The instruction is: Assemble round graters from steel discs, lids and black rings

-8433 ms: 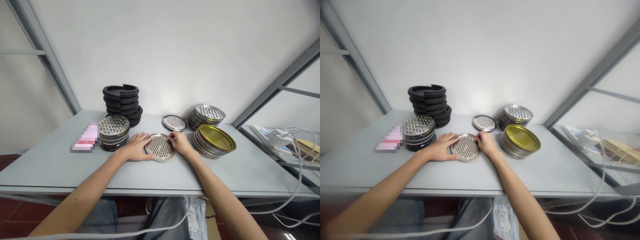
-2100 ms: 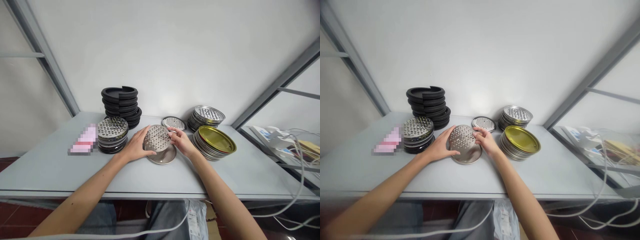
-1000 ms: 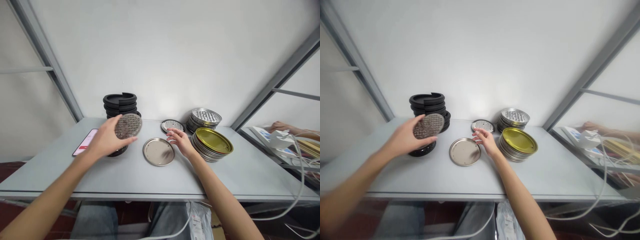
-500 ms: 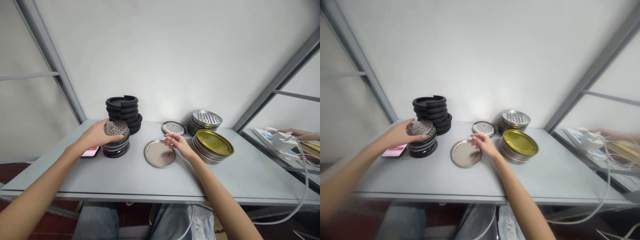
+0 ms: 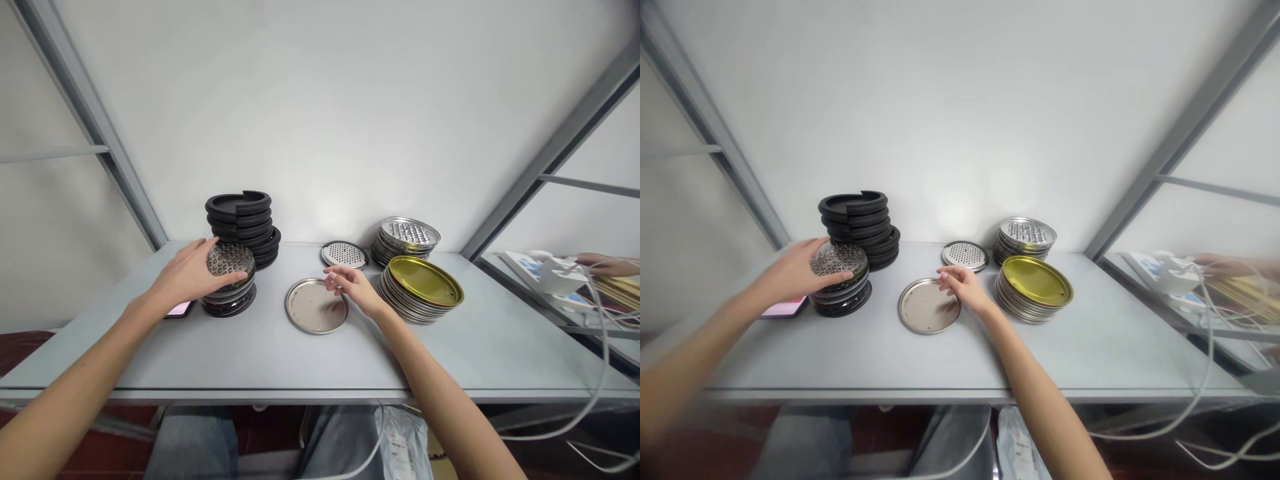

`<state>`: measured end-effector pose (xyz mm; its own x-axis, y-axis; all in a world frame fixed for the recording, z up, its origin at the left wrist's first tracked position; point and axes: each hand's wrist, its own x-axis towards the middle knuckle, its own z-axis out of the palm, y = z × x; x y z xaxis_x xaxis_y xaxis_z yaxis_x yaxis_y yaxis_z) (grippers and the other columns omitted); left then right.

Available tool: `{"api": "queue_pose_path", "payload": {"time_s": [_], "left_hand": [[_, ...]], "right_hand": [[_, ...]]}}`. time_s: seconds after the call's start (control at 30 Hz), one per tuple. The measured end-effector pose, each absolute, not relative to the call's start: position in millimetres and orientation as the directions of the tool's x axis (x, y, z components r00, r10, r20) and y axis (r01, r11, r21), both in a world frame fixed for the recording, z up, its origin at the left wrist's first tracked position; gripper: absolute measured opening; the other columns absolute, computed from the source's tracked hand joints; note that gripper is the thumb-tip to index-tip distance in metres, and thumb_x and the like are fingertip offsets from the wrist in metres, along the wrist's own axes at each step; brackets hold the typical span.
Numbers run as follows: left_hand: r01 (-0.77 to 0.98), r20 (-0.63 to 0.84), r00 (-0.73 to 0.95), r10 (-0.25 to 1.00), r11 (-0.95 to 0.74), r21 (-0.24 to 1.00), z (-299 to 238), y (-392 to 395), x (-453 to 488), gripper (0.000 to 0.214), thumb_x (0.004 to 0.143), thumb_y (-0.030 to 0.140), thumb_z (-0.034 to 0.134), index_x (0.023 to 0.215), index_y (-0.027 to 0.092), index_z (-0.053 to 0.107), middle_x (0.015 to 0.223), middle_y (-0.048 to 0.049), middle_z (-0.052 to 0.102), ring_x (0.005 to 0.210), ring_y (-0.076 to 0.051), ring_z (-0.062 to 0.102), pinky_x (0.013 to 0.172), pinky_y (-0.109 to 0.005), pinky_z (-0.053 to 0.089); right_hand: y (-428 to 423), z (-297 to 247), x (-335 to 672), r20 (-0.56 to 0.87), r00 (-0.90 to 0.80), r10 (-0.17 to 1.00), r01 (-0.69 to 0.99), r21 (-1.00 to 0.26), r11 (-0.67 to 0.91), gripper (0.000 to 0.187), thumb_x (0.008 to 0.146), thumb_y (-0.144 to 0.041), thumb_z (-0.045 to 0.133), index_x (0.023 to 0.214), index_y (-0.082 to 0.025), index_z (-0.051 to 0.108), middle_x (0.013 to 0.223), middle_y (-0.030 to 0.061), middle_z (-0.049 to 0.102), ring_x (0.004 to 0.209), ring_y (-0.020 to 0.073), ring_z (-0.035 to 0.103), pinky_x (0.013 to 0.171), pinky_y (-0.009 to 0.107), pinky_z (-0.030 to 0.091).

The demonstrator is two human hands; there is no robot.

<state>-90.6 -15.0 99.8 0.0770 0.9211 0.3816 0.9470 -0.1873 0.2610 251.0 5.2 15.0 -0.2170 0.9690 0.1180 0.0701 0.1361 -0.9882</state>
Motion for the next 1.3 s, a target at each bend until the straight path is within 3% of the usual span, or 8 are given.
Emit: {"api": "queue_pose_path", "payload": {"time_s": [0.13,0.27,0.43,0.6,0.83,1.03,1.2,1.3], "left_hand": [[0.868,0.640,0.326,0.696,-0.488,0.089,96.3,-37.4,-63.4,0.064,0.078,0.052,0.061,0.132,0.021,0.047,0.142,-0.0106,0.040,0.132,-0.034,0.036,0.109,-0.049,0.028],[0.541,0.386,0.770,0.508,-0.841,0.027,77.8,-50.1,-22.7,0.043,0.084,0.039,0.061,0.123,0.022,0.056,0.132,-0.0089,0.052,0.123,-0.027,0.046,0.105,-0.042,0.036],[0.430,0.268,0.846,0.461,-0.887,0.167,31.3,-30.9,8.3,0.030,0.080,0.034,0.068,0.108,0.025,0.065,0.121,-0.0061,0.061,0.111,-0.025,0.056,0.097,-0.038,0.042],[0.392,0.398,0.799,0.450,-0.893,0.221,2.5,-15.2,10.2,0.020,0.091,0.031,0.055,0.105,0.023,0.067,0.111,-0.0047,0.067,0.104,-0.021,0.060,0.094,-0.038,0.044],[0.393,0.641,0.459,0.615,-0.788,0.474,0.5,-11.9,6.1,0.019,0.093,0.028,0.052,0.103,0.022,0.067,0.102,-0.0046,0.071,0.098,-0.019,0.065,0.089,-0.036,0.051],[0.502,0.764,0.270,0.586,-0.763,0.407,1.7,-17.2,6.6,0.030,0.090,0.025,0.053,0.120,0.021,0.057,0.125,-0.0082,0.059,0.117,-0.022,0.055,0.102,-0.042,0.044],[0.570,0.753,0.226,0.618,-0.711,0.412,-1.2,-23.8,7.2,0.036,0.090,0.024,0.050,0.125,0.020,0.050,0.134,-0.0104,0.049,0.124,-0.024,0.048,0.106,-0.044,0.039],[0.588,0.662,0.256,0.704,-0.657,0.471,-5.1,-24.5,10.1,0.027,0.091,0.027,0.048,0.116,0.020,0.054,0.132,-0.0107,0.049,0.122,-0.024,0.049,0.104,-0.044,0.041]], "right_hand": [[8.4,10.1,255.2,0.277,-0.084,0.957,0.275,-0.917,0.289,0.031,0.082,-0.043,0.057,0.095,-0.016,0.064,0.083,0.0071,0.069,0.074,0.0172,0.063,0.063,0.028,0.049],[9.8,3.2,259.4,0.484,-0.044,0.874,0.600,-0.687,0.410,0.021,0.084,-0.031,0.053,0.092,-0.017,0.067,0.093,0.0080,0.070,0.084,0.0199,0.063,0.073,0.033,0.049],[11.5,-1.3,261.2,0.521,-0.072,0.851,0.642,-0.628,0.439,0.020,0.085,-0.027,0.051,0.093,-0.017,0.066,0.096,0.0076,0.070,0.089,0.0202,0.063,0.076,0.033,0.050],[3.0,9.3,256.7,0.512,-0.125,0.850,0.618,-0.630,0.470,0.024,0.089,-0.033,0.049,0.092,-0.017,0.067,0.095,0.0075,0.070,0.089,0.0203,0.062,0.077,0.033,0.049],[-20.2,25.3,240.9,0.547,-0.503,0.669,0.391,-0.547,0.740,0.025,0.087,-0.035,0.057,0.104,-0.020,0.066,0.105,0.0088,0.069,0.101,0.0215,0.061,0.092,0.038,0.046],[-21.0,21.7,237.1,0.623,-0.495,0.605,0.357,-0.489,0.796,0.025,0.089,-0.030,0.054,0.109,-0.020,0.066,0.104,0.0096,0.071,0.098,0.0212,0.064,0.087,0.038,0.052],[-39.9,46.0,264.4,0.770,-0.372,0.518,0.515,-0.293,0.806,0.027,0.088,-0.021,0.056,0.113,-0.024,0.066,0.112,0.0073,0.069,0.106,0.0227,0.062,0.093,0.042,0.050],[-55.5,59.6,300.5,0.782,-0.294,0.550,0.715,-0.202,0.669,0.026,0.086,-0.024,0.057,0.109,-0.026,0.068,0.110,0.0058,0.069,0.106,0.0246,0.062,0.092,0.043,0.052]]}}
